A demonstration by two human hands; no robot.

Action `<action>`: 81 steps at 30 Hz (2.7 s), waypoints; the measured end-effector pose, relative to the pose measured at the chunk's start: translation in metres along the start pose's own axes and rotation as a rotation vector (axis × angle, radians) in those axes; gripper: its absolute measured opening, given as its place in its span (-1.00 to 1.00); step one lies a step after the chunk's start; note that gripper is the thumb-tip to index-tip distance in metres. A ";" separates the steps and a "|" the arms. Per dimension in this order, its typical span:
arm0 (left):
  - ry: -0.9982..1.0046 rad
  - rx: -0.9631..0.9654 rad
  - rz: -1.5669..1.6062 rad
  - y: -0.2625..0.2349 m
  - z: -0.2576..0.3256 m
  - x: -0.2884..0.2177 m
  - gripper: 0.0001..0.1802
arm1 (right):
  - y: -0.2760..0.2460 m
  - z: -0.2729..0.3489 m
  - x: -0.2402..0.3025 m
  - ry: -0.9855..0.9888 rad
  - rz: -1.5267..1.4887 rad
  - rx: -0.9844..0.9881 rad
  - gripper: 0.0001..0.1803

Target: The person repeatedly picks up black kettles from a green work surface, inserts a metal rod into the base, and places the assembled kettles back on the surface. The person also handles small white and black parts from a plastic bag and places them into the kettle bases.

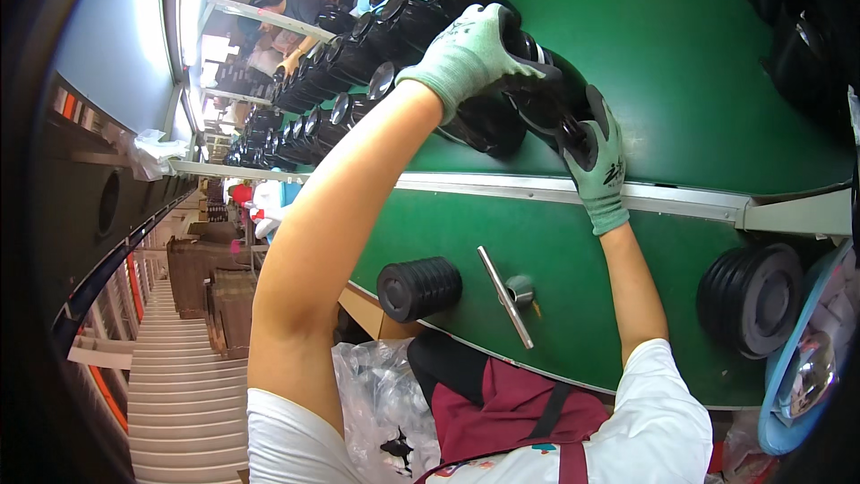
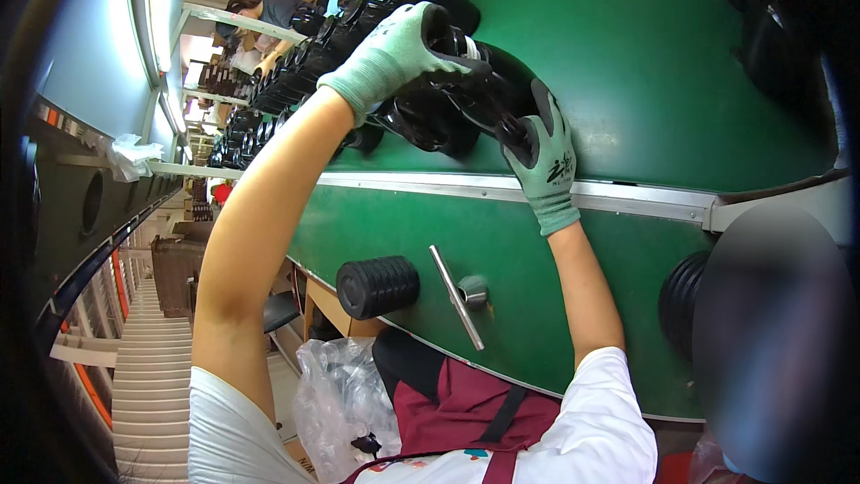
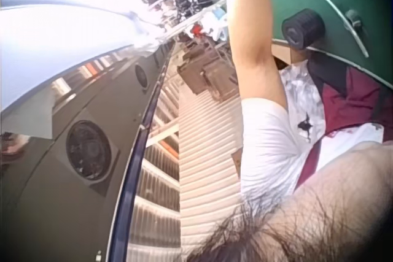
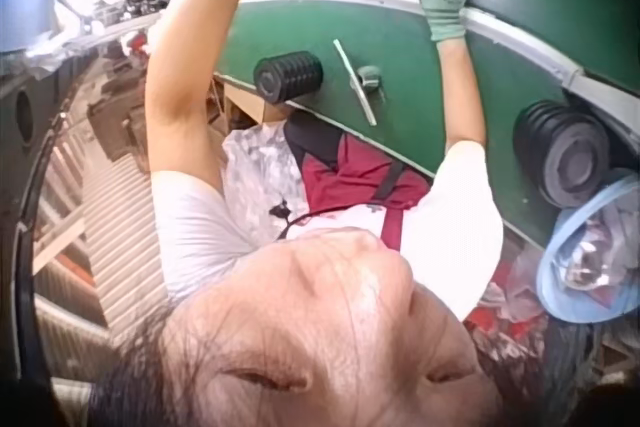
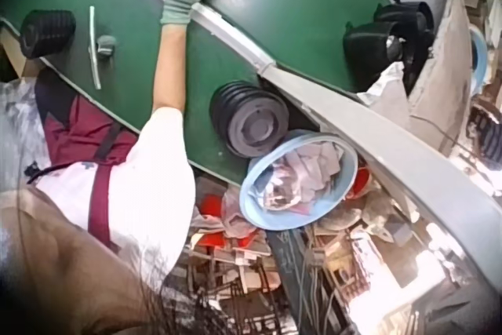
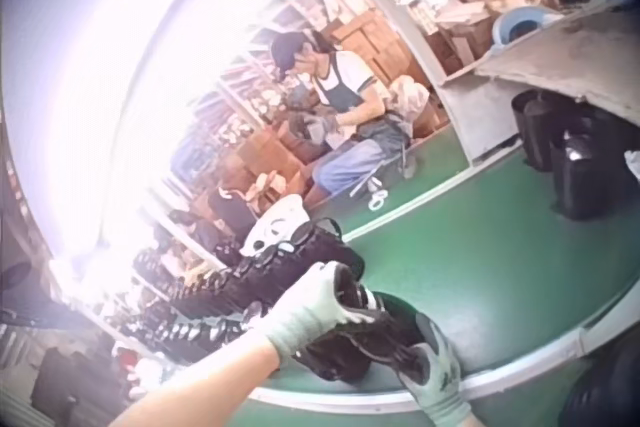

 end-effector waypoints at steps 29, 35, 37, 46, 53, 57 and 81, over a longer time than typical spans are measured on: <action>-0.123 -0.168 -0.202 0.016 0.003 -0.002 -0.09 | 0.011 0.006 -0.002 0.078 -0.008 0.070 -0.69; -0.071 -0.092 -0.135 0.019 -0.004 0.006 -0.08 | 0.010 0.006 0.003 0.064 0.000 0.063 -0.68; -0.075 -0.056 -0.071 0.021 -0.007 0.009 -0.06 | 0.009 0.006 0.001 0.061 -0.009 0.054 -0.69; -0.123 -0.202 -0.324 -0.006 0.000 0.010 0.13 | 0.010 0.008 0.003 0.065 0.003 0.059 -0.68; 0.524 -0.327 0.142 -0.044 0.008 0.000 -0.48 | 0.013 0.008 0.012 0.037 0.056 0.033 -0.66; 0.069 -0.193 -0.118 -0.021 -0.001 -0.005 -0.49 | 0.009 0.006 0.013 0.028 0.017 0.007 -0.67; 0.775 -0.056 -0.502 0.041 0.084 -0.049 -0.64 | 0.014 0.022 -0.016 0.063 -0.386 0.253 -0.71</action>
Point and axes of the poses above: each hand's wrist, its own z-axis away from the middle knuckle, its own y-axis out of the palm, x = y × z, the point moved 8 cm from there along -z, towards the middle knuckle, and after that the axes turned 6 degrees about x, right-handed, at the moved point
